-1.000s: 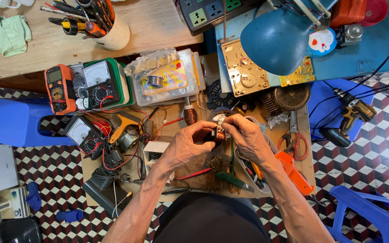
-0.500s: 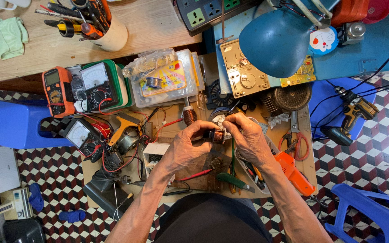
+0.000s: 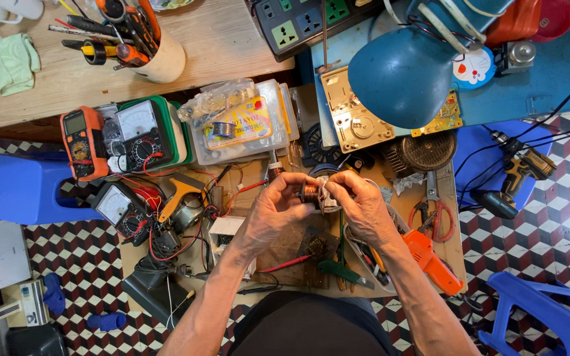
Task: The person winds copper wire around a small cylindrical core to form an electromagnet coil. They repeatedly wrap the wire by hand, adjust the coil, and use a small tool to press or secure the windings. The work is performed at a cluttered electronics workbench with multimeters and other tools visible.
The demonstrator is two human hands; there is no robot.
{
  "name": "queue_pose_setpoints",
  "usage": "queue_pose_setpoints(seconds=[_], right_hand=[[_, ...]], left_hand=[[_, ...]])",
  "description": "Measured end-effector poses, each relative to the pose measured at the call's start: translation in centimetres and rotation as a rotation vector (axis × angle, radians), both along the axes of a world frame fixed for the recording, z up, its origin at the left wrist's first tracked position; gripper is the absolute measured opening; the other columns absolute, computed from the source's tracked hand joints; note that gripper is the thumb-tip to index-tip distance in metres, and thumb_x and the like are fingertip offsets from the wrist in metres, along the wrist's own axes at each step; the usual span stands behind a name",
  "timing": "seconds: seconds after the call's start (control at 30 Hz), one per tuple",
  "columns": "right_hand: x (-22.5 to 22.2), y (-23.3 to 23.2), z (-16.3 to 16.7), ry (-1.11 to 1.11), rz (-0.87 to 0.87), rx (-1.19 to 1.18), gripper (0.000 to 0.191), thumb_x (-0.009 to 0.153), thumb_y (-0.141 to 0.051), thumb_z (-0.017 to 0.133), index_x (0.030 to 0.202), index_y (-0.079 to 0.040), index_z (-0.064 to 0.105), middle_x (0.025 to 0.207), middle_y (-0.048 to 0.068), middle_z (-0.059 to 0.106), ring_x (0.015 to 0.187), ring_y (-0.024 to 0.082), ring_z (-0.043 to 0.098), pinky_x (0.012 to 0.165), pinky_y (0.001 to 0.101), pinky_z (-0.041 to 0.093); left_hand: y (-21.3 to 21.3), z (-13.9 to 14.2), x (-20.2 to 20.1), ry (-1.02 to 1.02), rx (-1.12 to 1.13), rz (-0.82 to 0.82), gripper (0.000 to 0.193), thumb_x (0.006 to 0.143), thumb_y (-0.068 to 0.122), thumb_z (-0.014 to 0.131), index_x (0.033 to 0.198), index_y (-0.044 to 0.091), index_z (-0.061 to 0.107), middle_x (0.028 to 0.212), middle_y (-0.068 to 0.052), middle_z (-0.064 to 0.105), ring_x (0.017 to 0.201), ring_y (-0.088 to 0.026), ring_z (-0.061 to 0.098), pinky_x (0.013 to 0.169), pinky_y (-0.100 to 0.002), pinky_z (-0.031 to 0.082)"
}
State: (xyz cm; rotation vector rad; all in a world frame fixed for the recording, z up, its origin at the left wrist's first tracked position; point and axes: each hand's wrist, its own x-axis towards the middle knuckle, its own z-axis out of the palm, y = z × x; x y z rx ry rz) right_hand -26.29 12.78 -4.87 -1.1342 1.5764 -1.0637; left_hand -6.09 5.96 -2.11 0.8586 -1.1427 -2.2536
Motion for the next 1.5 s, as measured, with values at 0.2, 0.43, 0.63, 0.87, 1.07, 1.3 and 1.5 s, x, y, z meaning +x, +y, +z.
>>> queue_pose_setpoints(seconds=[0.2,0.43,0.63,0.87,1.07,1.3,1.5], right_hand=[[-0.1,-0.5,-0.4,-0.078,-0.039,0.005,0.018,0.101,-0.018,0.064,0.099,-0.001,0.068,0.078,0.002,0.066,0.072,0.009,0.059,0.064,0.0257,0.049],[0.0,-0.4,-0.7,-0.154,-0.138,0.105,0.020,0.100,-0.022,0.065,0.100,-0.002,0.069,0.077,-0.001,0.064,0.069,0.006,0.055,0.060,0.0236,0.046],[0.1,-0.1,-0.5,-0.169,-0.202,0.140,0.019,0.100,-0.023,0.065,0.100,-0.004,0.069,0.077,-0.002,0.065,0.069,0.005,0.057,0.061,0.0226,0.049],[0.0,0.1,-0.4,-0.233,-0.258,0.137,0.019,0.100,-0.023,0.065,0.100,-0.004,0.070,0.078,-0.003,0.063,0.071,0.004,0.057,0.066,0.0210,0.049],[0.1,0.3,-1.0,-0.300,-0.274,0.134,0.019,0.100,-0.022,0.065,0.099,-0.004,0.070,0.079,-0.003,0.063,0.071,0.005,0.057,0.067,0.0213,0.048],[-0.7,0.2,-1.1,-0.442,-0.227,0.118,0.018,0.099,-0.019,0.065,0.098,-0.002,0.070,0.081,-0.001,0.065,0.073,0.007,0.060,0.069,0.0231,0.052],[-2.1,-0.3,1.5,-0.440,-0.158,0.131,0.019,0.098,-0.018,0.066,0.098,0.000,0.070,0.078,0.003,0.068,0.073,0.009,0.062,0.070,0.0262,0.052]], left_hand=[[-1.4,-1.2,-1.0,0.144,0.267,0.235,0.038,0.091,0.013,0.071,0.127,0.009,0.061,0.123,-0.006,0.068,0.113,-0.018,0.066,0.101,-0.042,0.056],[-2.5,-3.0,-2.4,0.114,0.362,0.335,0.025,0.094,0.016,0.070,0.115,0.005,0.064,0.113,-0.008,0.069,0.107,-0.020,0.068,0.092,-0.039,0.061],[-2.2,-4.0,-3.3,0.038,0.377,0.371,0.024,0.093,0.018,0.072,0.111,0.004,0.064,0.105,-0.008,0.069,0.100,-0.019,0.069,0.090,-0.038,0.063],[-1.6,-4.5,-3.9,0.062,0.416,0.398,0.022,0.091,0.020,0.075,0.104,0.005,0.065,0.101,-0.007,0.070,0.097,-0.019,0.069,0.090,-0.037,0.063],[-1.1,-4.8,-4.2,0.022,0.389,0.411,0.025,0.089,0.023,0.077,0.103,0.006,0.065,0.101,-0.007,0.069,0.096,-0.019,0.069,0.089,-0.037,0.063],[-1.6,-4.8,-4.7,-0.123,0.131,0.412,0.052,0.087,0.028,0.076,0.125,0.003,0.051,0.107,-0.009,0.069,0.099,-0.017,0.069,0.087,-0.035,0.062],[-3.5,-2.4,-4.3,-0.172,-0.108,0.439,0.053,0.090,0.029,0.076,0.128,0.001,0.050,0.104,-0.009,0.068,0.095,-0.015,0.067,0.087,-0.033,0.060]])
